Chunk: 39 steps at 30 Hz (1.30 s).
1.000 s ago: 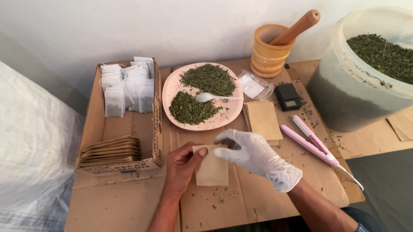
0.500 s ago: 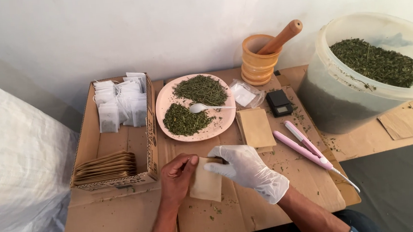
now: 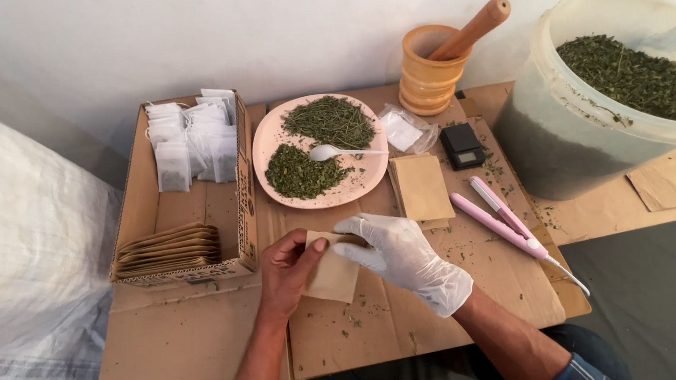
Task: Sealing tea bags and paper envelopes using a handheld heat sealer at a production workspace.
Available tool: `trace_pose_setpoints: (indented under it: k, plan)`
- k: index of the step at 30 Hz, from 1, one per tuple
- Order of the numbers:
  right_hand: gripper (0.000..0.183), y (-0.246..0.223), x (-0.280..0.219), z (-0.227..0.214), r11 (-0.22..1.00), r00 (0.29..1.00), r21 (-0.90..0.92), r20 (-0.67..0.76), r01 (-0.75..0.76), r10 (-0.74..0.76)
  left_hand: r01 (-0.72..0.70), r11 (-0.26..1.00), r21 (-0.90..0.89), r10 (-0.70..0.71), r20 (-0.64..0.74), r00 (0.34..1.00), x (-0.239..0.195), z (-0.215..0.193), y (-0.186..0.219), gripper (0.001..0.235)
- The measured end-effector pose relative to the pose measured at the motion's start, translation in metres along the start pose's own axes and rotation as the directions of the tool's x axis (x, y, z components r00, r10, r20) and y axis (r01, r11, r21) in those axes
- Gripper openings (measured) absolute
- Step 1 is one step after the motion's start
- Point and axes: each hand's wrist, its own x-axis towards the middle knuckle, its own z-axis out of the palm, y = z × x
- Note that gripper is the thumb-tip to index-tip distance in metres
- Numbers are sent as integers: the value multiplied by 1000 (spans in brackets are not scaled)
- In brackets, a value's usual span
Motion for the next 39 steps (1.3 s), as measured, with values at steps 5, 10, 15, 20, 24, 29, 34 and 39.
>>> trace_pose_setpoints:
  k: [5,10,15,20,24,29,34,39]
  plan:
    - [7,1,-1,7,998,997,-36,-51,53,-55,13,1000,-14,-14,-21,1000,-2,1,-9,16]
    - [3,-1,1,6,946,967,-264,-119,186,-223,-25,996,86,33,-96,995,-1,11,4,7]
    - [34,0,3,10,944,956,154,19,-291,292,39,998,49,-29,-188,982,-3,8,12,20]
    - [27,-32,9,-14,666,846,526,265,-529,463,76,996,-49,-82,-151,985,-1,-8,-12,22]
    - [30,-44,9,-18,705,870,512,241,-490,430,168,976,-137,-181,-91,979,1,-10,-18,26]
    - [29,-14,-4,-14,760,897,478,199,-441,395,179,980,-90,-185,-56,981,1,-7,-11,20]
    - [31,-9,-6,-14,806,920,445,216,-392,328,165,984,-72,-167,-23,986,3,-1,3,18]
    - [25,-13,-10,-3,773,944,542,158,-328,289,128,980,-153,-134,-33,990,9,8,26,14]
